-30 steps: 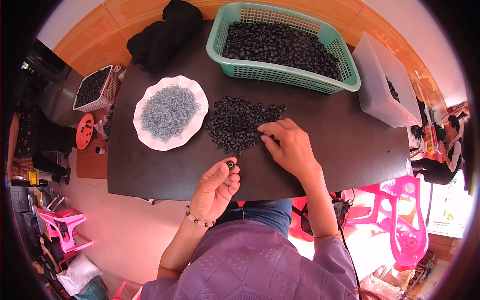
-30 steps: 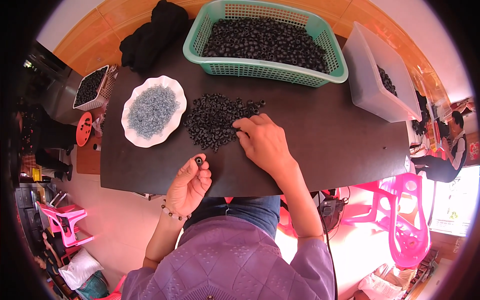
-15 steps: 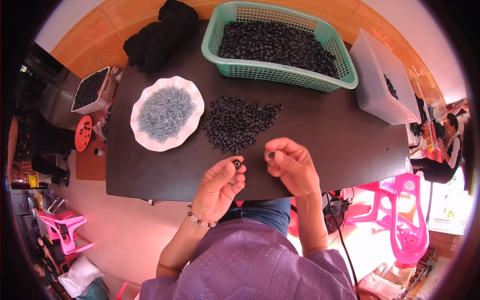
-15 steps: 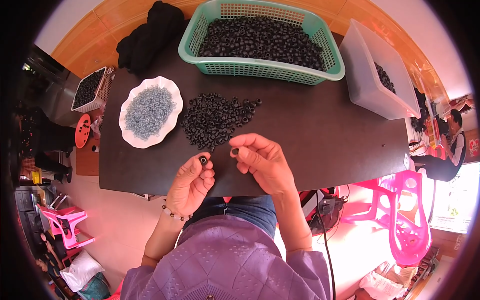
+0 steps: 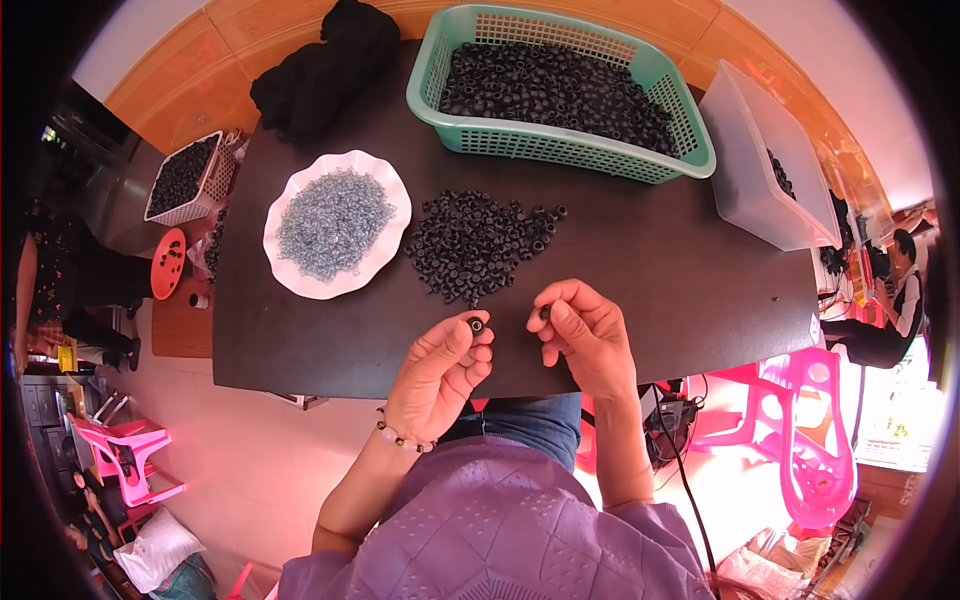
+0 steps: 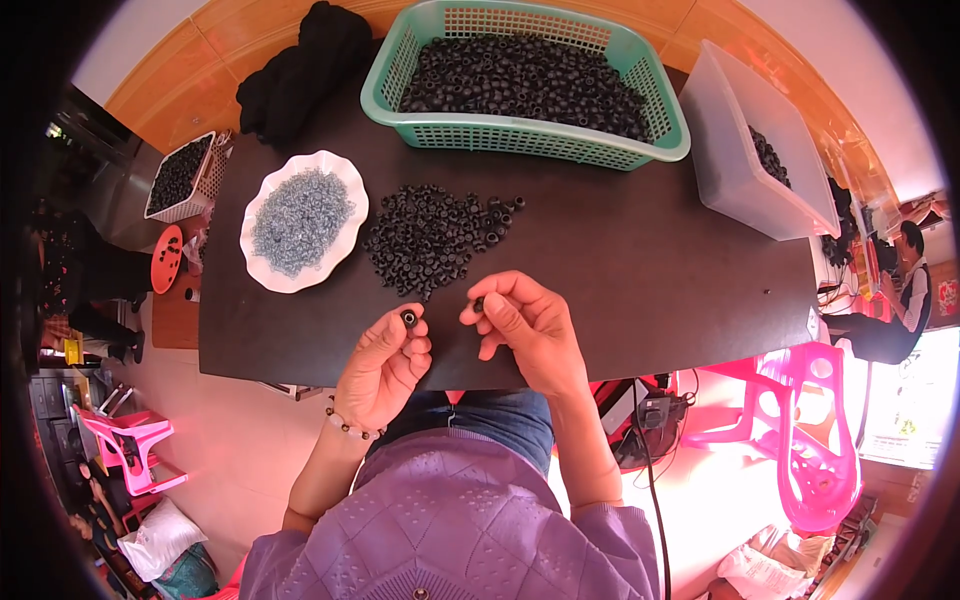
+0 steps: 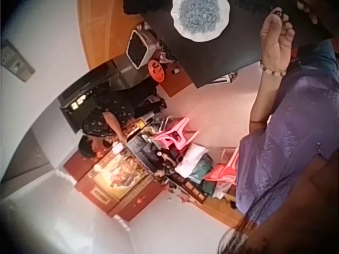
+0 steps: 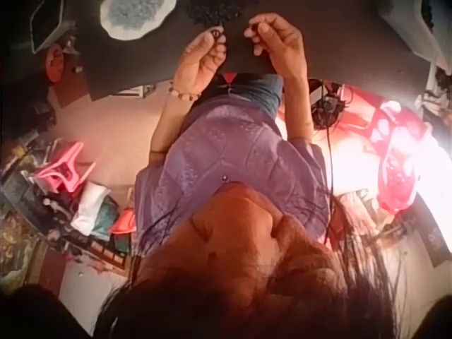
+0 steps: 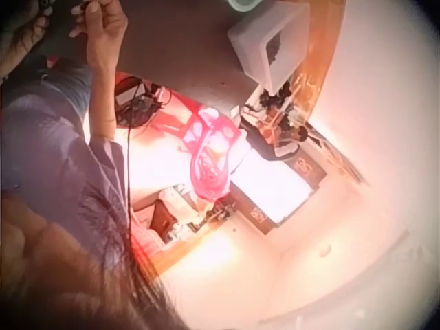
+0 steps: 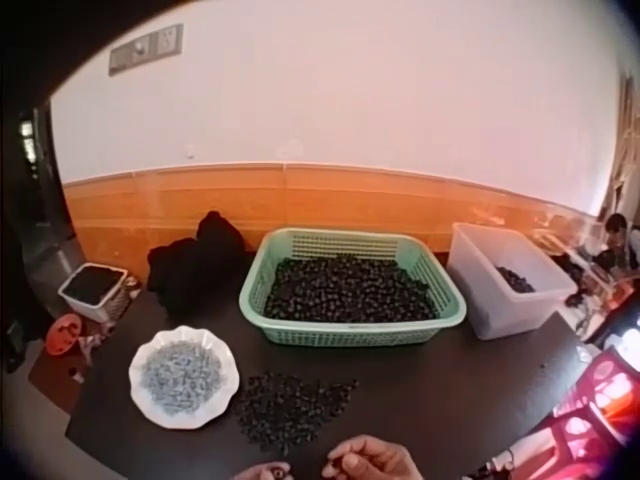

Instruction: The person moves a basket and a bin, then picks up individual black plastic components to insert small silver beads into their centers before placing the assembled items back onto the table.

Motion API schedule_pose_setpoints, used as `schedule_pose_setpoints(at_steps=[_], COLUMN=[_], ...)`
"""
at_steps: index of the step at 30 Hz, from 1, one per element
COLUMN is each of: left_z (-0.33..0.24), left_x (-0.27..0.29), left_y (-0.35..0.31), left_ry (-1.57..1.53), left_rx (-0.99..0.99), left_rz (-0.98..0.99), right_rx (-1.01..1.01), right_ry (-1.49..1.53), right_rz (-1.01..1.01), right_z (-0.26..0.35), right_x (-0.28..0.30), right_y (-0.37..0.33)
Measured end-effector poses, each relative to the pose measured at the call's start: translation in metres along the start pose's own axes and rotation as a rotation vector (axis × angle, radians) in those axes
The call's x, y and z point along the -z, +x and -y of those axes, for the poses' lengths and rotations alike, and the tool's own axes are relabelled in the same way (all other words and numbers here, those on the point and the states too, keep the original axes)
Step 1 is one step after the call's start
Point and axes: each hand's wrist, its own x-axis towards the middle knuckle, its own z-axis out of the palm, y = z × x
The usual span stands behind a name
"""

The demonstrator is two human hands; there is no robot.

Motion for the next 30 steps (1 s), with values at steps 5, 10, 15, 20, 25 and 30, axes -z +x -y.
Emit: schedule_pose_setpoints(at_steps=[5,10,15,20,25,30], left_z=[0.001,0.006,0.01,0.012,0.018,0.019], left_x=[0.002,-0.003,-0.005,-0.007,-0.007,-0.005], left_y=[0.0,0.0,-0.001,-0.003,-0.004,-0.005], left_ry=[-0.007,0.039,0.083,0.121,0.085,0.073], left_rx=[0.007,-0.007,-0.018,-0.027,-0.037,-0.051], left_rz=[0.004,-0.038,-0.048,-0.021,0.024,0.034], right_rx=[-0.011,0.018,0.014,0.094,0.16,0.17], right_ry=[0.03,0.099,0.14,-0.13,-0.191,-0.25], right_rz=[-0.072,-0.12,-0.131,-0.141,-0.134,-0.12], right_z=[0.0,-0.008,-0.014,-0.01,-0.001,-0.001], right_x=[-0.001,-0.005,-0.009,-0.018,-0.036,-0.036], right_y=[-0.001,-0.003,-0.008,-0.015,-0.019,-0.024])
